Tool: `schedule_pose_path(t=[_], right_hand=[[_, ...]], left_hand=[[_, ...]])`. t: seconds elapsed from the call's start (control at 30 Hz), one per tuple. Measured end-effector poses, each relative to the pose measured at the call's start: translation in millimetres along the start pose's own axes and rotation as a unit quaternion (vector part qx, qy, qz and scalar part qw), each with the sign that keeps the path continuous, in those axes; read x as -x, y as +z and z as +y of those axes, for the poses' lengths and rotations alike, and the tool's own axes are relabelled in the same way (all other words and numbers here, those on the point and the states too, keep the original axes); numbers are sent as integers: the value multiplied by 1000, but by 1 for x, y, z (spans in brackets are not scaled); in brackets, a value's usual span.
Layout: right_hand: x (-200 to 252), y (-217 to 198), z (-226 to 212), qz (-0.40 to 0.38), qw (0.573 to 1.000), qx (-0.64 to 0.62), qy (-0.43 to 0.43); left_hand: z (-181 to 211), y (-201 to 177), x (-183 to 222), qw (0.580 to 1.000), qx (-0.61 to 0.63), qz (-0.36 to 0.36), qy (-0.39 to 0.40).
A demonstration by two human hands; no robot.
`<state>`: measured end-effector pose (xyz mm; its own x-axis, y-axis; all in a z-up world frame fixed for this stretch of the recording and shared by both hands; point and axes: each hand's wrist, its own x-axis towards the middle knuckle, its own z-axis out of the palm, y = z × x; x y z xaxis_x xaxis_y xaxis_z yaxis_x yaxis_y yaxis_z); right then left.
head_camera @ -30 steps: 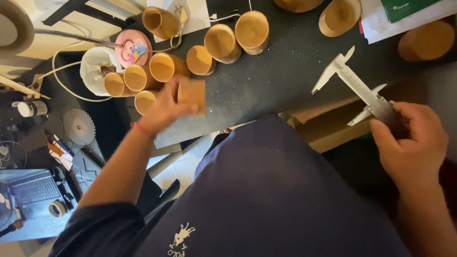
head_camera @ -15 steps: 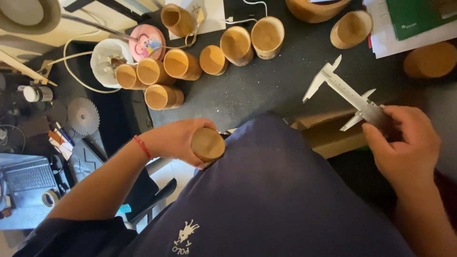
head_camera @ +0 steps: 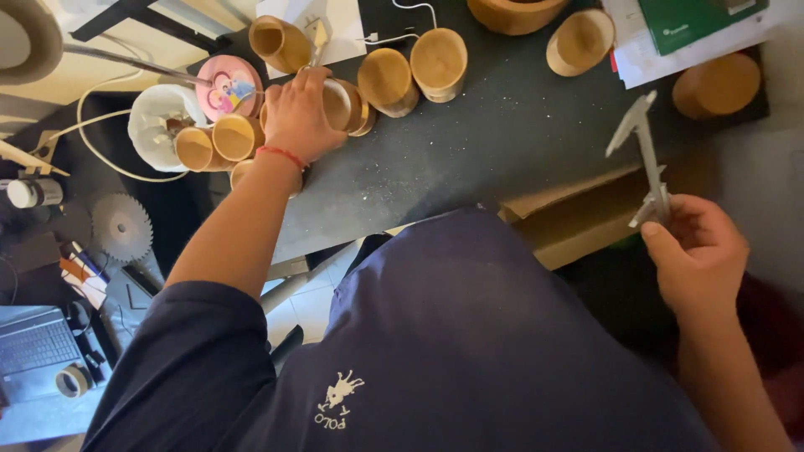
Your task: Measuring wooden cups with a caliper, inspecting them, and checking the fit of nested wooden components.
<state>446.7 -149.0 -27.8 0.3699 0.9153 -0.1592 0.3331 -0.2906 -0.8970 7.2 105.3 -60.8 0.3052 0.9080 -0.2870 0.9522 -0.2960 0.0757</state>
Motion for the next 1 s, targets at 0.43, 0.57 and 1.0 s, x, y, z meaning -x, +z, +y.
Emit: schedule_pose_path(t=[0.43,0.57,1.0], right_hand=[[-3,-14,50,37,994,-5,105],[-12,-15,46,33,987,37,150],[-113,-58,129,128,941,313,26]], left_hand=[[-8,17,-19,999,-20,-40,-14],[-9,20,-20,999,3,-48,-17],[-12,30,-22,974,-173,-18,147]])
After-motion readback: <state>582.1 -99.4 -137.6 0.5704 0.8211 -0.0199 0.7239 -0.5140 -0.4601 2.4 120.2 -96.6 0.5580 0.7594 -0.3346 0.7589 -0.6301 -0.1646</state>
